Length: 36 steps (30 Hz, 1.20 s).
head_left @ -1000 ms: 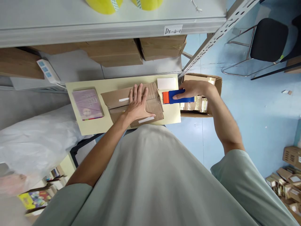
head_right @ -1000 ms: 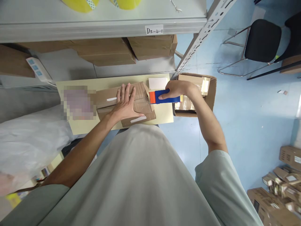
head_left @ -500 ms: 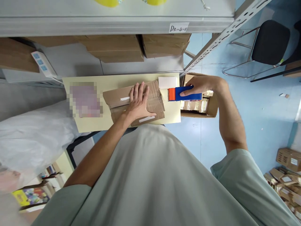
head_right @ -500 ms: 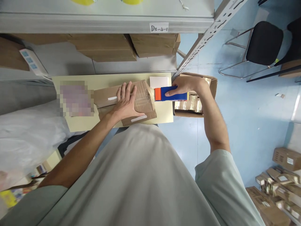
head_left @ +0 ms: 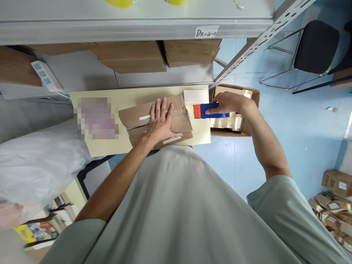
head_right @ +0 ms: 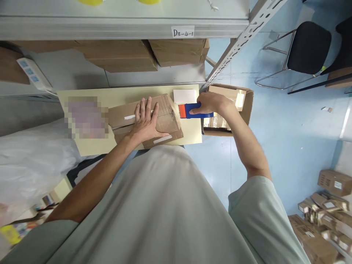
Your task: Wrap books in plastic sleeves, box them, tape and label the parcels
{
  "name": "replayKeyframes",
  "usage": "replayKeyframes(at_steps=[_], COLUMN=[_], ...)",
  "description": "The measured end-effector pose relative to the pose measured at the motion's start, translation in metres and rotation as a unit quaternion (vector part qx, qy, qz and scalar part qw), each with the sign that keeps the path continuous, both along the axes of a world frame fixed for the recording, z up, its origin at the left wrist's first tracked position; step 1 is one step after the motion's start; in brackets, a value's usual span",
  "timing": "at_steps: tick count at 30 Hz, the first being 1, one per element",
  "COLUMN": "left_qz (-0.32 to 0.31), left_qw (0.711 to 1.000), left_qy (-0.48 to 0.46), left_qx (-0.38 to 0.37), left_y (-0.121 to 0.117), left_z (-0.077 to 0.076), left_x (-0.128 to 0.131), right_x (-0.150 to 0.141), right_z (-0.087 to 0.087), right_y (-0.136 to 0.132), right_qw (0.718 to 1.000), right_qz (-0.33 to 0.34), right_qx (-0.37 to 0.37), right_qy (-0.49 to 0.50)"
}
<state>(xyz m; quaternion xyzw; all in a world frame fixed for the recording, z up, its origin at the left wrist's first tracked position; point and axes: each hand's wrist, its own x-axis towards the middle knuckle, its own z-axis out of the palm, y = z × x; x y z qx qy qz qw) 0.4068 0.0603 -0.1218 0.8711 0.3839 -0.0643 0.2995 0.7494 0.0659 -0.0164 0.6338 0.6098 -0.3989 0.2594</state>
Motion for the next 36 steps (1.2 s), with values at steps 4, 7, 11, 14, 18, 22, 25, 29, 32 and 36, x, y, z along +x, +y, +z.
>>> replayKeyframes(at_steps=[4,7,11,14,18,22,25,29,32,36], left_qz=[0.001,-0.003,-0.003,-0.003,-0.005,-0.006,-0.007,-0.014,-0.024,-0.045], left_qw=[1.000,1.000,1.000,1.000,1.000,1.000,1.000,1.000,1.000,0.999], left_qy=[0.003,0.008,0.009,0.010,0.012,0.010,0.000,-0.007,-0.004,0.010], left_qx=[0.004,0.002,-0.001,-0.005,-0.010,-0.009,-0.003,-0.001,-0.003,-0.015], left_y=[-0.001,-0.001,0.000,0.000,-0.001,-0.002,-0.002,0.004,0.010,0.016], left_z=[-0.003,-0.004,-0.005,-0.005,-0.004,-0.002,-0.001,-0.002,-0.004,-0.007], left_x=[0.000,0.000,0.000,0.000,0.001,0.003,0.001,-0.015,-0.034,-0.051], right_x=[-0.001,-0.012,-0.038,-0.060,-0.080,-0.089,-0.093,-0.090,-0.076,-0.045], right_z=[0.008,0.005,-0.002,-0.002,0.002,0.003,0.003,0.001,-0.003,-0.006], right_y=[-0.003,-0.004,-0.009,-0.018,-0.030,-0.035,-0.037,-0.038,-0.039,-0.035], right_qw=[1.000,0.999,0.996,0.991,0.988,0.988,0.988,0.992,0.997,0.999], right_qz=[0.000,0.009,0.034,0.062,0.064,0.056,0.049,0.039,0.036,0.019], right_qx=[0.013,0.028,0.052,0.086,0.104,0.121,0.126,0.107,0.065,-0.003], right_qy=[-0.007,-0.031,-0.062,-0.084,-0.098,-0.084,-0.077,-0.061,-0.018,0.048])
